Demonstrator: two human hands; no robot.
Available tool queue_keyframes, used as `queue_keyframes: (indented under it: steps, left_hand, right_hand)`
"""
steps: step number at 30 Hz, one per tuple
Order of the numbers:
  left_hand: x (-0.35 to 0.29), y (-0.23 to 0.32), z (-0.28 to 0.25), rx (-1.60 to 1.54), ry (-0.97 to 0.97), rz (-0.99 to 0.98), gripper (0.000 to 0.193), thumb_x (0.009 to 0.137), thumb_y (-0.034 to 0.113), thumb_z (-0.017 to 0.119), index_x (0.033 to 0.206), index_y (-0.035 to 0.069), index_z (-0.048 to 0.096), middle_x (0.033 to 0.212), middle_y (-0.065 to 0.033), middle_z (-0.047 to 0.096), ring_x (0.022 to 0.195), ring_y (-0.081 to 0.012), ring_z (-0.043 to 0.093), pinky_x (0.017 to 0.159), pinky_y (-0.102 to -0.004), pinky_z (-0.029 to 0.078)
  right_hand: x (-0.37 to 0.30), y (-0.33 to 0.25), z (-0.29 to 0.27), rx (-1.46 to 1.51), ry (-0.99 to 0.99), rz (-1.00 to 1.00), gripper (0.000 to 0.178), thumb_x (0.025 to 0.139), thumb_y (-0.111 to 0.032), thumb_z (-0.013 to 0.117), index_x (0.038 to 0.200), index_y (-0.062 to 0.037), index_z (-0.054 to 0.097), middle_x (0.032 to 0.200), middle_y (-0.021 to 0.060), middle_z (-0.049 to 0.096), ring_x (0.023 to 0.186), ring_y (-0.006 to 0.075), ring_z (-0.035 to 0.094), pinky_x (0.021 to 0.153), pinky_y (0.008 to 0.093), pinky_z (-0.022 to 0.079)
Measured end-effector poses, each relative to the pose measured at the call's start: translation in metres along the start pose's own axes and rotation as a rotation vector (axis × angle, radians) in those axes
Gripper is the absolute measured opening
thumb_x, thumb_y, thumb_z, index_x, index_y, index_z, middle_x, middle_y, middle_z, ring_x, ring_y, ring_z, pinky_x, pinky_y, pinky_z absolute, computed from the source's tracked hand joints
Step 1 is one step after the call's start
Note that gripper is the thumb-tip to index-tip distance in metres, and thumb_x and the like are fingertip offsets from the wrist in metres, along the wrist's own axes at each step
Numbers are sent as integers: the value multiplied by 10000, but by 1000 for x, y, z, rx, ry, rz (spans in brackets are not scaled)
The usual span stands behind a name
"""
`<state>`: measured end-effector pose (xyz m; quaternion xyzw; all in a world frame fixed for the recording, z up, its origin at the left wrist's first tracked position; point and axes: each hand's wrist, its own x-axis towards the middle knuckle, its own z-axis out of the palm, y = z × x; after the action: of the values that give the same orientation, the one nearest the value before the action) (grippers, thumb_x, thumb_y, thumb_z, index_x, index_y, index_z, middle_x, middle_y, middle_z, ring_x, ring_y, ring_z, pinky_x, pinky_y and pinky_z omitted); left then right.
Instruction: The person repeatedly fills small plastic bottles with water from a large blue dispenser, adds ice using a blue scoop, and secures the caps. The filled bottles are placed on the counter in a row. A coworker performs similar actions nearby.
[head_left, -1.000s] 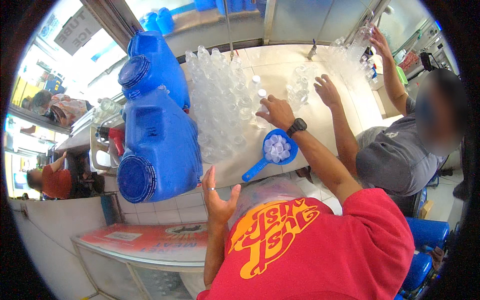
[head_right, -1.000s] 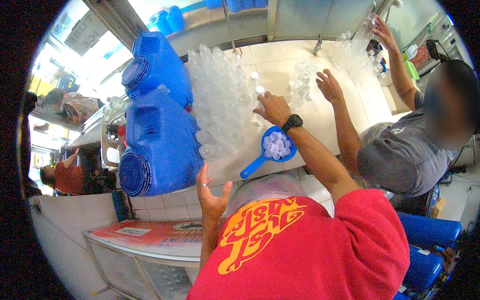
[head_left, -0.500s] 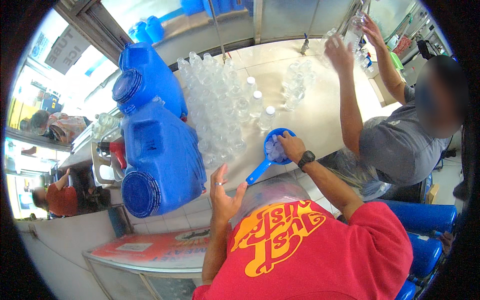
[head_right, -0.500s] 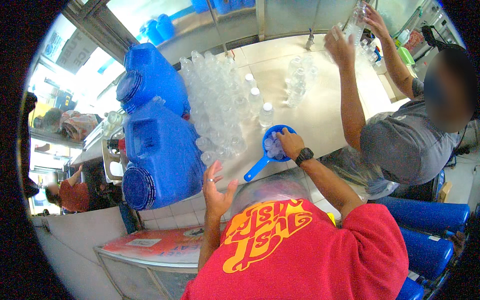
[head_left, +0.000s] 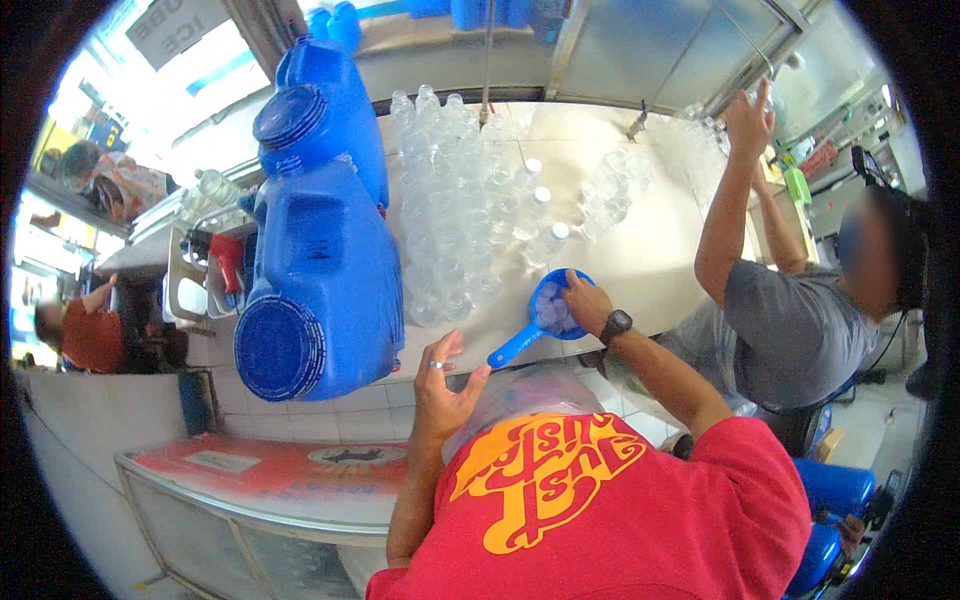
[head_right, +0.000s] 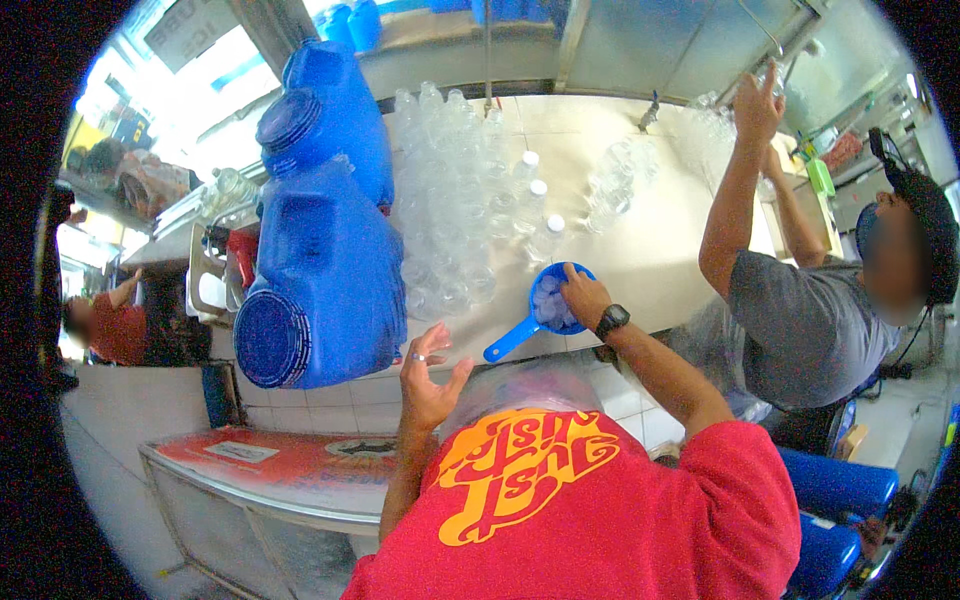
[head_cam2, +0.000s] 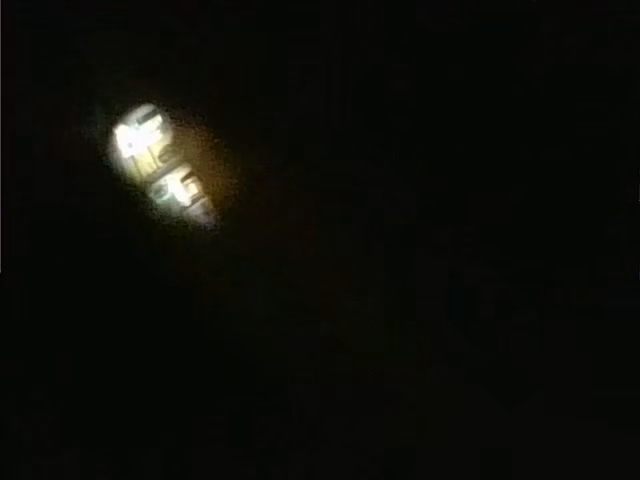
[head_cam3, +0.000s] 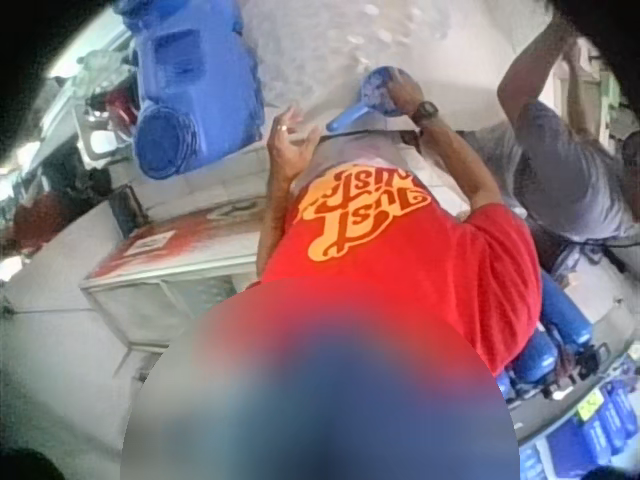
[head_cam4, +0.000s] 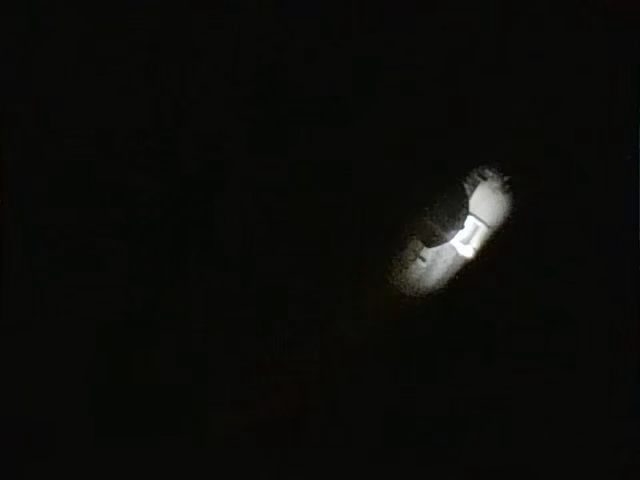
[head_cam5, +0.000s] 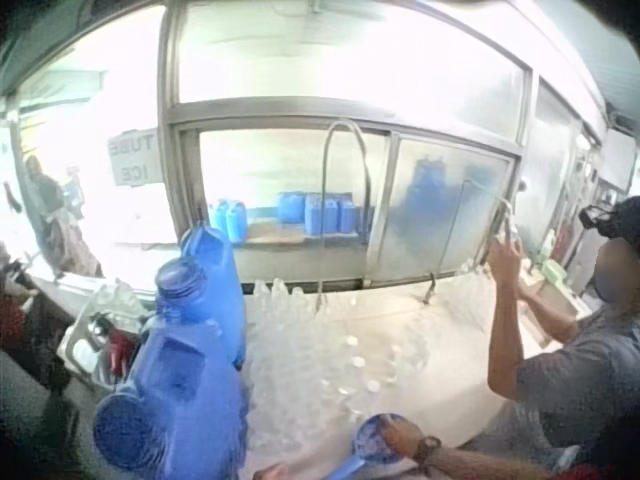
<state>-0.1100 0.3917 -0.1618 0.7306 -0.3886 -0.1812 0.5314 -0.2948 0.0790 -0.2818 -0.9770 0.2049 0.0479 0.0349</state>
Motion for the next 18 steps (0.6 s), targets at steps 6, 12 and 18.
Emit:
queue_keyframes:
  steps: [6, 12, 18]
  left_hand:
    - [-1, -6, -11, -31, 21, -56, 691, 874, 208, 868, 1461, 34, 548, 1258, -177, 686, 1079, -276, 704, 870, -402, 570]
    - [12, 0, -15, -56, 32, 0, 695, 876, 195, 858, 1475, 37, 541, 1230, -162, 726, 1046, -249, 729, 868, -382, 578]
    - [-3, -4, -20, -44, 80, -25, 698, 882, 204, 855, 1479, 37, 536, 1210, -165, 717, 1074, -264, 713, 876, -400, 579]
  right_hand:
    - [15, -18, -91, 464, 143, 11, 180, 915, -106, 694, 1065, -22, 640, 1057, 207, 634, 935, 434, 671, 824, 502, 574]
    - [104, -13, -162, 467, 275, -6, 179, 890, -137, 729, 1025, -27, 687, 1044, 214, 730, 996, 410, 700, 863, 477, 569]
    - [178, 8, -149, 426, 107, -155, 323, 800, -155, 789, 1102, -39, 773, 980, 227, 754, 956, 399, 724, 872, 471, 582]
